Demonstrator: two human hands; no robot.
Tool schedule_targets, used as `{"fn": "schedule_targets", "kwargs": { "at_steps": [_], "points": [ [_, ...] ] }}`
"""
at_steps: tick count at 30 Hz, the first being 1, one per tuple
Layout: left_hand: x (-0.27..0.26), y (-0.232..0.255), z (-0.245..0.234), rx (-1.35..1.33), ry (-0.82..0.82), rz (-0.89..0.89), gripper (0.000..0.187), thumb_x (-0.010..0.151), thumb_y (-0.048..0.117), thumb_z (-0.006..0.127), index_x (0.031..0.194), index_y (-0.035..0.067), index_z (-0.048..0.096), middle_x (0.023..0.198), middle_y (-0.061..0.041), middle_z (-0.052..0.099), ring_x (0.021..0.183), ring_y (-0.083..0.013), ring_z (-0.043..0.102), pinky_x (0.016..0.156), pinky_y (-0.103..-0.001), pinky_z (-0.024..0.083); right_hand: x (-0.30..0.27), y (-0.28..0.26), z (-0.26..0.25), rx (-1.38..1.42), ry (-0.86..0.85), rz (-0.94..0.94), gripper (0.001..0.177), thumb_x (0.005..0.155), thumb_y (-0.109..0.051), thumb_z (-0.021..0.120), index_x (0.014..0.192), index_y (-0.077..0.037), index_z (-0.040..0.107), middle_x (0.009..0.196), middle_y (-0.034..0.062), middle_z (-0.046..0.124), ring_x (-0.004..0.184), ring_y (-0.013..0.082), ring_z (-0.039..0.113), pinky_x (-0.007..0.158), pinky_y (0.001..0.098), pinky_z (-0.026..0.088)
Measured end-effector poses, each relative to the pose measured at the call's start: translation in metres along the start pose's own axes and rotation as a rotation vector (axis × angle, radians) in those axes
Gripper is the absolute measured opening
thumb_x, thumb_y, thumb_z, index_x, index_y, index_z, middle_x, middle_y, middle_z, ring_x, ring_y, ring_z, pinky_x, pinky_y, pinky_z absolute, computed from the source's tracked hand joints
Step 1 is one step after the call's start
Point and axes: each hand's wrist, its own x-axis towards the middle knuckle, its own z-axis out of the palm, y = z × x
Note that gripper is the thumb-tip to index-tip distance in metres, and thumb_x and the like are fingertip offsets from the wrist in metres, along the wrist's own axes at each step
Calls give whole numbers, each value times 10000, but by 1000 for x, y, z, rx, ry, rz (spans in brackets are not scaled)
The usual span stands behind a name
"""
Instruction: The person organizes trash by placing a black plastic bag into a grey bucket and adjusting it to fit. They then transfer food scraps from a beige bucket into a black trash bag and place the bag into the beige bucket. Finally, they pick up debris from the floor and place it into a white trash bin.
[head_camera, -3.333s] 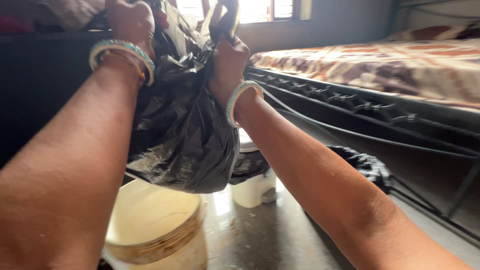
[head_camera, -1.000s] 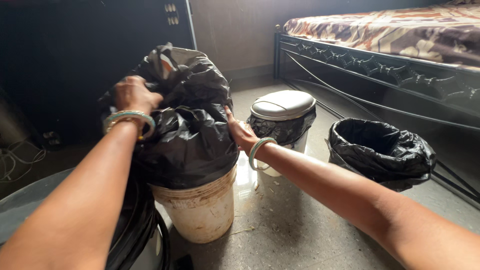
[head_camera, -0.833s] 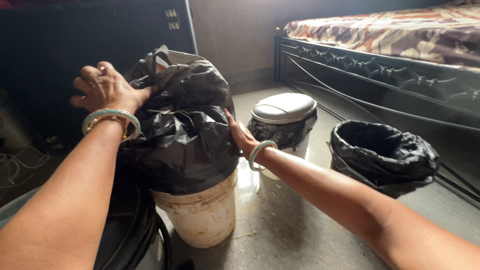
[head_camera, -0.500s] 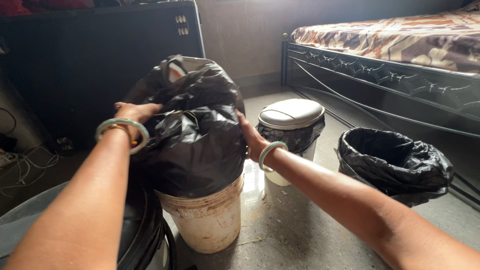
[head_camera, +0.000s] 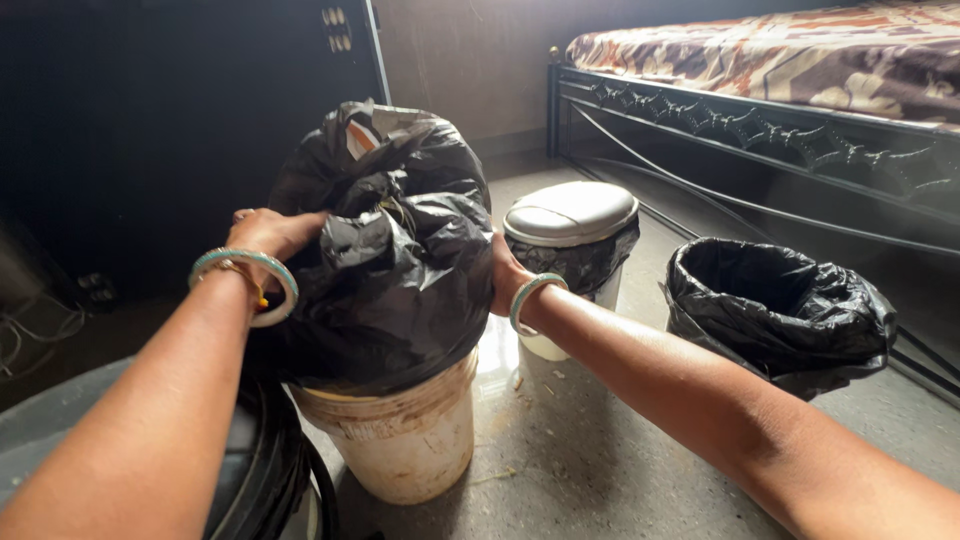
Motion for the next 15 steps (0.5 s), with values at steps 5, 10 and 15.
{"fn": "schedule_targets", "kwargs": {
  "at_steps": [5, 10, 15],
  "points": [
    [7, -13, -4, 200, 28, 82, 1066, 802, 764, 659, 1353, -147, 595, 1532, -300, 433, 1313, -463, 560, 1057, -478, 507, 43, 16, -39, -102, 0, 48, 751, 1022, -579, 313, 1311, 50, 604, 1376, 223, 650, 1222, 300, 660, 1114, 444, 501],
    [-30, -2, -27, 213, 139, -14, 1203, 708, 916, 553, 1518, 30, 472, 1583, -267, 416, 1454, -462, 426, 1152, -579, 413, 53, 28, -67, -500, 14, -213, 500, 953, -387, 468, 1367, -113, 520, 1344, 140, 656, 1232, 244, 636, 1106, 452, 508],
    [-40, -13, -31, -300, 7, -108, 1368, 570, 1000, 459, 1627, 154, 261, 1677, -227, 263, 1563, -455, 203, 1190, -726, 218, -17, -10, -5, -588, 311, -23, 818, 933, -720, 266, 1425, -136, 558, 1342, 149, 649, 1267, 329, 586, 1085, 596, 426]
  ]
}}
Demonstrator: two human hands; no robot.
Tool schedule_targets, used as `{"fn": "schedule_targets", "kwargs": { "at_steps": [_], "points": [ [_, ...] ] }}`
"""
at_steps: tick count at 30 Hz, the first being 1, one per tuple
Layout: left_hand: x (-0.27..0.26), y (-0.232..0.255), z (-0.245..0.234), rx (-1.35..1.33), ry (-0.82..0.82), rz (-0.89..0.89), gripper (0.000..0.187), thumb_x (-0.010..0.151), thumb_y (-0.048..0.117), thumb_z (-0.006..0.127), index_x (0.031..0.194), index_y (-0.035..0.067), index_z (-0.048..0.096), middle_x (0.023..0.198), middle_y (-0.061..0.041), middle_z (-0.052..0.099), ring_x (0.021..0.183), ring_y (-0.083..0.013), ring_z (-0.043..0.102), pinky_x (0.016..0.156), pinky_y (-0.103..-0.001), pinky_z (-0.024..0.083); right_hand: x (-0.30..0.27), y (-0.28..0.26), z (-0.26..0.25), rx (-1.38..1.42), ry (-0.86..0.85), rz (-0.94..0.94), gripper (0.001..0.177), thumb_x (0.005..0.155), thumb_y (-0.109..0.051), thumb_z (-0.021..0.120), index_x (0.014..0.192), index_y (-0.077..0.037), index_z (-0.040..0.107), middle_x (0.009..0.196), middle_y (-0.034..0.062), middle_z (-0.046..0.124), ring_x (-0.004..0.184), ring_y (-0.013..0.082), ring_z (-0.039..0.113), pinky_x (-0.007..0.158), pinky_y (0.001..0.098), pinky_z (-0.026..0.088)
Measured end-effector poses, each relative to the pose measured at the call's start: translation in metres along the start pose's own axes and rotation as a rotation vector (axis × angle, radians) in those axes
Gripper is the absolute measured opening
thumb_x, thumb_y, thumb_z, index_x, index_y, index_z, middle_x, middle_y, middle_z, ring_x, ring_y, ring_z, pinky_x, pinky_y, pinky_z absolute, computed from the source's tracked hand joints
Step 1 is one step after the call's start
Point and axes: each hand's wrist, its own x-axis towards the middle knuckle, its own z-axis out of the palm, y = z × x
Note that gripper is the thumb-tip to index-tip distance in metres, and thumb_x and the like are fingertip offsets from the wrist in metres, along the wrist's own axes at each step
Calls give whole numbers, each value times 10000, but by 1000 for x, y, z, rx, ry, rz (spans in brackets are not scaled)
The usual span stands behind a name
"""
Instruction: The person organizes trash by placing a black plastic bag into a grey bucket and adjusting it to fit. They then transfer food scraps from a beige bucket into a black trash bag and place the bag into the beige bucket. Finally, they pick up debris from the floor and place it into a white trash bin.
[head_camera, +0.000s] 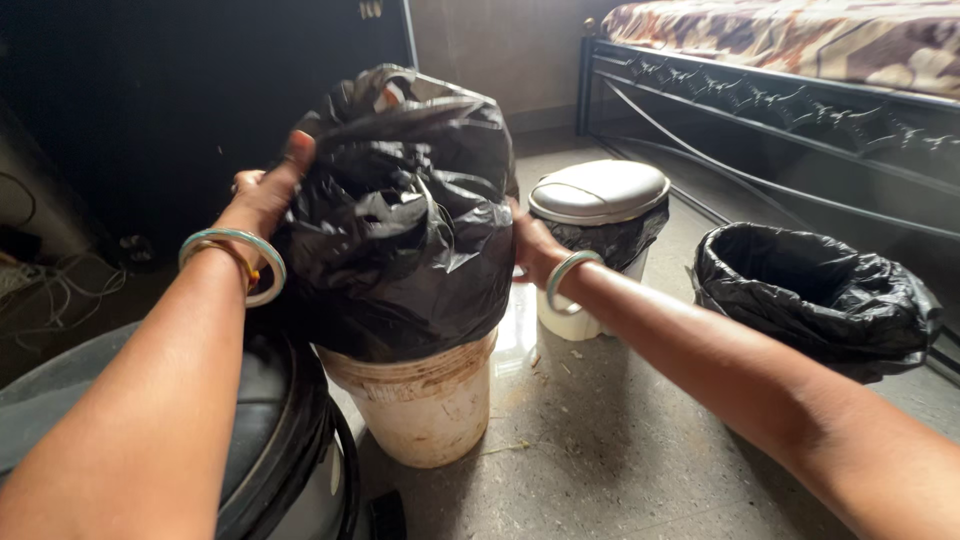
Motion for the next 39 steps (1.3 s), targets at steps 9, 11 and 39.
{"fn": "schedule_targets", "kwargs": {
  "at_steps": [9, 11, 39],
  "points": [
    [16, 1, 37, -53, -44, -86, 1337, 686, 936, 575, 1676, 149, 139, 1744, -171, 118, 1608, -393, 101, 1263, -613, 166, -24, -36, -4, 375, -314, -1, 838, 940, -676, 280, 1466, -64, 507, 1534, 180, 536, 1380, 369, 526, 1148, 637, 364],
    [24, 5, 44, -23, -44, -153, 1293, 709, 889, 574, 1678, 210, 52, 1737, -185, 93, 1598, -423, 86, 1246, -655, 173, -9, -27, -8, 481, -420, -88, 793, 985, -597, 325, 1458, -7, 563, 1510, 205, 600, 1361, 345, 595, 1193, 541, 434],
    [19, 196, 201, 468, 623, 703, 646, 831, 329, 608, 1280, -118, 483, 1306, -284, 542, 1261, -431, 496, 1025, -651, 357, -40, -24, -57, 221, 38, -28, 770, 956, -596, 491, 1539, -125, 316, 1506, 207, 447, 1443, 361, 405, 1106, 642, 420]
  ]
}}
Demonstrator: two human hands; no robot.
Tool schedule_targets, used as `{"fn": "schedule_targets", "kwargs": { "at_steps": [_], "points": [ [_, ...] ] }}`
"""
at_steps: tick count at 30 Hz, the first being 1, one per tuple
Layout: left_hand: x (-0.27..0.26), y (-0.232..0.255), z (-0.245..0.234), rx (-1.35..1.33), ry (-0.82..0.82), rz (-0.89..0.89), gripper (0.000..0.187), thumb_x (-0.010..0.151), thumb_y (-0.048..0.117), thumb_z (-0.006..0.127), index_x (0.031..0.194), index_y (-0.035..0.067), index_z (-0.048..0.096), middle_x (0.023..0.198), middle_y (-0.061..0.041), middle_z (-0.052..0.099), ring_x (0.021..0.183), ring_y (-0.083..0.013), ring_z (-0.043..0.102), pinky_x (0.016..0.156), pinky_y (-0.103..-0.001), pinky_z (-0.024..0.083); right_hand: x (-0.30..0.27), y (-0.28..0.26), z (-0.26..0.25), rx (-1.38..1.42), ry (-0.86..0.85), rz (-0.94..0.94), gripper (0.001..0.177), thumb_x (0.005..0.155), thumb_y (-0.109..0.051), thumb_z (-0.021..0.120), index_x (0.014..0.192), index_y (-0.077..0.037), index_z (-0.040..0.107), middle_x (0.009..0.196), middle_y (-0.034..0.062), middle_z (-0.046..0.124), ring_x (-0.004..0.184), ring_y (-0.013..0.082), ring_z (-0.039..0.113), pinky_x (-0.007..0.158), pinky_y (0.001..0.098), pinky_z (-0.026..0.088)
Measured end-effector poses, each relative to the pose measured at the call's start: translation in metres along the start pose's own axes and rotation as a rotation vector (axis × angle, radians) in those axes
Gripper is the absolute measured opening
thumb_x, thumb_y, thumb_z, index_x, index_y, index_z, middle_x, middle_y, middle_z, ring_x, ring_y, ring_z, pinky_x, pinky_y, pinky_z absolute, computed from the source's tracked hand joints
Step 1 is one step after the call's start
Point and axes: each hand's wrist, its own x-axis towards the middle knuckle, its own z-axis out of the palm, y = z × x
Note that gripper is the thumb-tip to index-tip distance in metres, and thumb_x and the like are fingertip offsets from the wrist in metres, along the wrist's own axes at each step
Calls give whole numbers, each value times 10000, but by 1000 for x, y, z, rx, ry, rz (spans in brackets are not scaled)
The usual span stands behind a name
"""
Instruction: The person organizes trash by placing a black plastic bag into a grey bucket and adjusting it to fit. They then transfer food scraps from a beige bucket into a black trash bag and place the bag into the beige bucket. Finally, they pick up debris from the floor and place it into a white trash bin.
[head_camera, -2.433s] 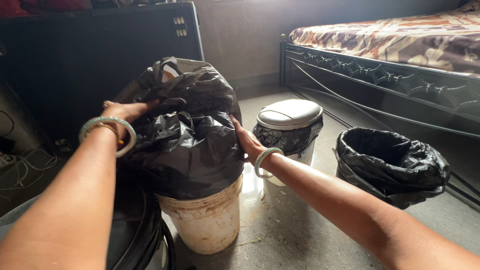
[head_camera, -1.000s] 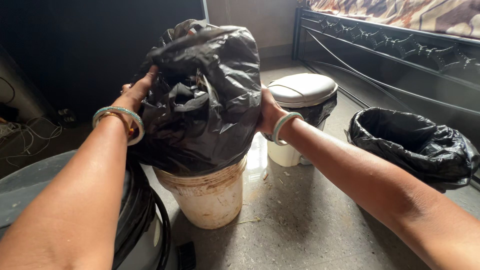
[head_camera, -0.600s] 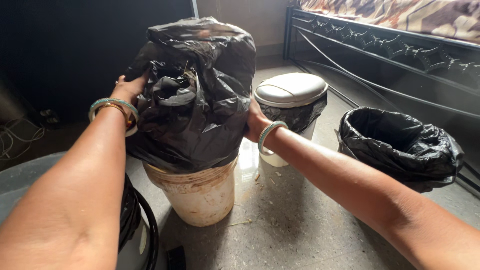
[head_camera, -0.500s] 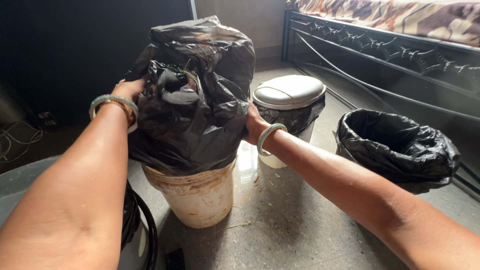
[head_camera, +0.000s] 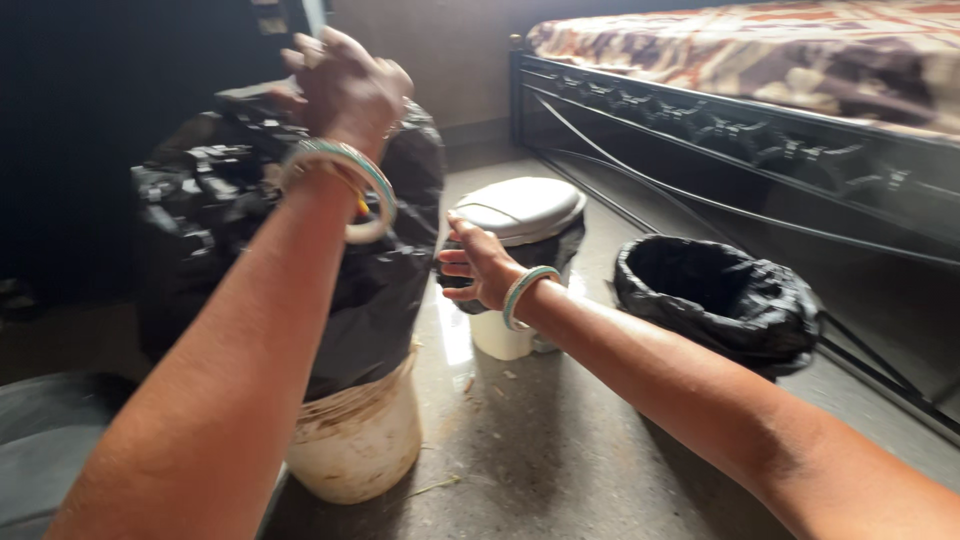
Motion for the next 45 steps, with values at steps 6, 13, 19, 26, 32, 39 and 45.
{"fn": "schedule_targets", "kwargs": {
  "at_steps": [6, 13, 19, 26, 32, 39, 45],
  "points": [
    [-99, 61, 30, -568, -294, 252, 387, 810, 123, 542, 1133, -65, 643, 1149, -286, 648, 1143, -424, 608, 1023, -471, 457, -1, 9, -45, -73, 28, -12, 714, 958, -552, 443, 1509, -105, 369, 1470, 209, 492, 1417, 340, 430, 1070, 600, 462],
    [-178, 49, 98, -474, -826, -127, 337, 837, 183, 581, 983, -71, 746, 1096, -320, 738, 1045, -417, 720, 939, -474, 532, 10, 32, -98, -190, 141, 53, 583, 991, -398, 486, 1420, -4, 465, 1411, 209, 559, 1351, 353, 523, 1045, 563, 507],
    [-252, 2, 183, -357, -965, -342, 402, 800, 192, 625, 1086, -76, 716, 1186, -312, 679, 1158, -429, 652, 952, -467, 523, 19, 68, -122, -305, 161, 131, 549, 1024, -368, 457, 1429, 1, 462, 1400, 207, 548, 1336, 334, 511, 1061, 540, 514],
    [-289, -45, 250, -243, -1070, -426, 452, 805, 158, 595, 1156, -100, 717, 1242, -321, 703, 1214, -427, 678, 1022, -461, 531, 50, 103, -131, -450, 207, 174, 527, 981, -359, 502, 1337, 22, 573, 1429, 182, 598, 1307, 329, 573, 1003, 517, 544],
    [-320, -71, 291, -184, -1042, -332, 567, 823, 145, 614, 1344, -79, 588, 1316, -357, 620, 1260, -483, 594, 1077, -480, 485, 106, 151, -177, -892, 135, -229, 471, 981, -333, 502, 1332, -68, 672, 1387, 185, 667, 1261, 352, 618, 1095, 422, 482],
    [-353, -81, 318, -69, -1025, -651, 730, 847, 195, 672, 1520, 66, 421, 1548, -267, 419, 1421, -460, 431, 1151, -553, 406, 156, 194, -213, -902, 134, -325, 571, 957, -326, 552, 1494, -147, 473, 1518, 167, 504, 1409, 351, 456, 1139, 390, 371],
    [-387, -108, 348, 5, -938, -676, 810, 897, 345, 676, 1562, 86, 294, 1644, -245, 198, 1533, -419, 156, 1212, -580, 201, 197, 276, -226, -1152, -59, -313, 708, 1001, -455, 484, 1548, -25, 354, 1584, 222, 401, 1486, 348, 366, 1215, 417, 311]
  ]
}}
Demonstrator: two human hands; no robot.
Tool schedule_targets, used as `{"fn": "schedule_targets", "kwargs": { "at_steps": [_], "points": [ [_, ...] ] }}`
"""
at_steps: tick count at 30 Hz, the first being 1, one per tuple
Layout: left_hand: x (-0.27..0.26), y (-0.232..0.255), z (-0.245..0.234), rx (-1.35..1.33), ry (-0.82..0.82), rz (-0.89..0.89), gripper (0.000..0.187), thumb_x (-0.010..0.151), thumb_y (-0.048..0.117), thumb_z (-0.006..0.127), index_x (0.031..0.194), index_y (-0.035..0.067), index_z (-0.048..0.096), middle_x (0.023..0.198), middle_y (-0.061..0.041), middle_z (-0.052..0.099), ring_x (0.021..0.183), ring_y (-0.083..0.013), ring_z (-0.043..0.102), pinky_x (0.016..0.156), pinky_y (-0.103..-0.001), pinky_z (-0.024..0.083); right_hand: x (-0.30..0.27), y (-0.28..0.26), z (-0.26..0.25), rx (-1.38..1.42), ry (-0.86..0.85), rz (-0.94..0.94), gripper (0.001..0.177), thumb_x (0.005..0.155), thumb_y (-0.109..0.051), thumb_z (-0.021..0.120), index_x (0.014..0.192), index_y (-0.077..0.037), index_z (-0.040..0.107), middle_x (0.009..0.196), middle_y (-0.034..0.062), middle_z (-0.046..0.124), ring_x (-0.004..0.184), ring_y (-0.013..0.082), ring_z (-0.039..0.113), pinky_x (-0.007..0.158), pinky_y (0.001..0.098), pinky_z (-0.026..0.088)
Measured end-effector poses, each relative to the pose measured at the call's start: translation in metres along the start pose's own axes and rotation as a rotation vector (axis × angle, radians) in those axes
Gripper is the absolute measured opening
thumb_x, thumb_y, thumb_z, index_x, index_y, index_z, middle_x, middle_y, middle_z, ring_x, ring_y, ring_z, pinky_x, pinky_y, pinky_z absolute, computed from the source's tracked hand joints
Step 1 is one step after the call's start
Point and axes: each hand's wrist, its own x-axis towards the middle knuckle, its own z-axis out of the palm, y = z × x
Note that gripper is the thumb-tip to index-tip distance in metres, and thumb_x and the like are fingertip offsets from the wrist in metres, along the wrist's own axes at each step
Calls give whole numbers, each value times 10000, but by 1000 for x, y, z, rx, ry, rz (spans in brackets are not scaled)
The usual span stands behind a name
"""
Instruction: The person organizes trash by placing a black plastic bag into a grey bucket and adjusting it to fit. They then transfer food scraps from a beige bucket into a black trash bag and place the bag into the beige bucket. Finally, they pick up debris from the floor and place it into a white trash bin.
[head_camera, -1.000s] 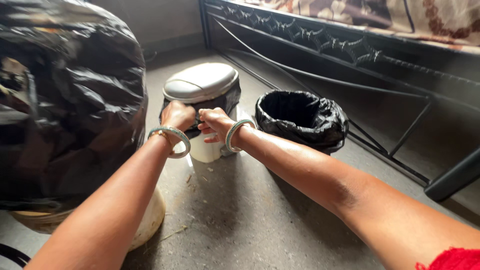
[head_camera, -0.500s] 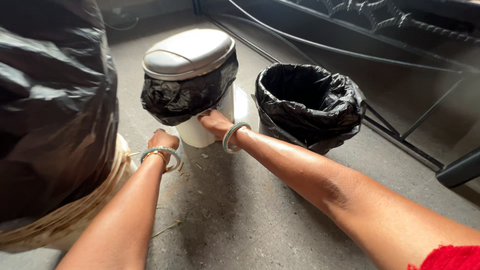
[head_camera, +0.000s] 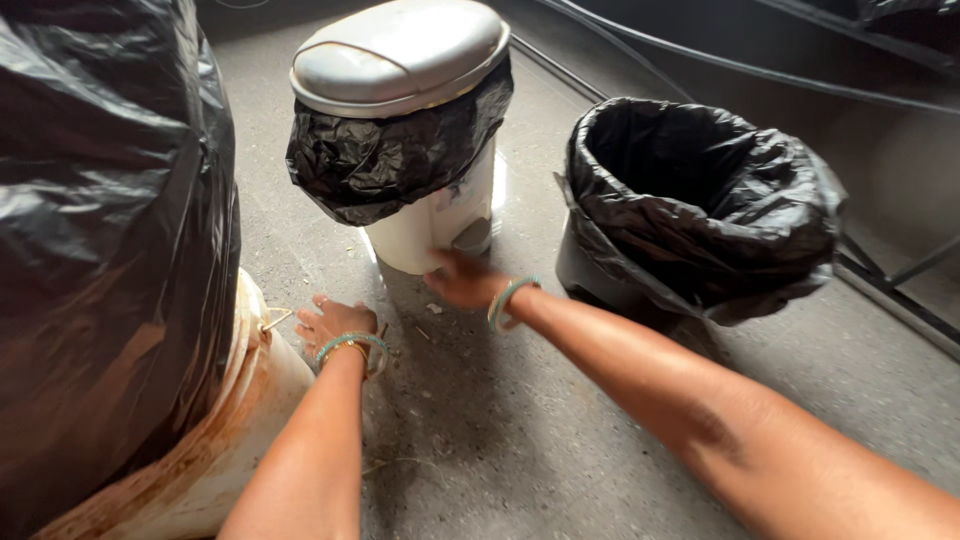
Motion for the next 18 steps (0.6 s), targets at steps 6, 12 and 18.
{"fn": "schedule_targets", "kwargs": {
  "at_steps": [6, 12, 18],
  "points": [
    [36, -34, 40, 5, 198, 67, 850, 931, 419, 612, 1575, 12, 235, 1630, -293, 197, 1520, -461, 140, 1232, -532, 144, -34, -14, 62, -279, -48, 32, 846, 1008, -596, 381, 1583, -1, 203, 1662, 223, 186, 1537, 366, 162, 1225, 500, 164],
    [58, -48, 54, -49, 333, 178, 777, 979, 380, 550, 1563, -51, 274, 1639, -274, 282, 1534, -403, 211, 1231, -543, 129, -54, -55, 77, -262, -90, -374, 737, 1053, -534, 342, 1597, -45, 253, 1683, 190, 275, 1577, 326, 211, 1258, 501, 160],
    [71, -52, 59, 26, 381, 237, 737, 1026, 381, 444, 1591, -47, 243, 1674, -257, 214, 1555, -360, 182, 1240, -528, 81, 12, -38, 73, 42, -18, -248, 775, 1062, -464, 363, 1608, 37, 136, 1685, 249, 163, 1565, 358, 159, 1255, 453, 152]
  ]
}}
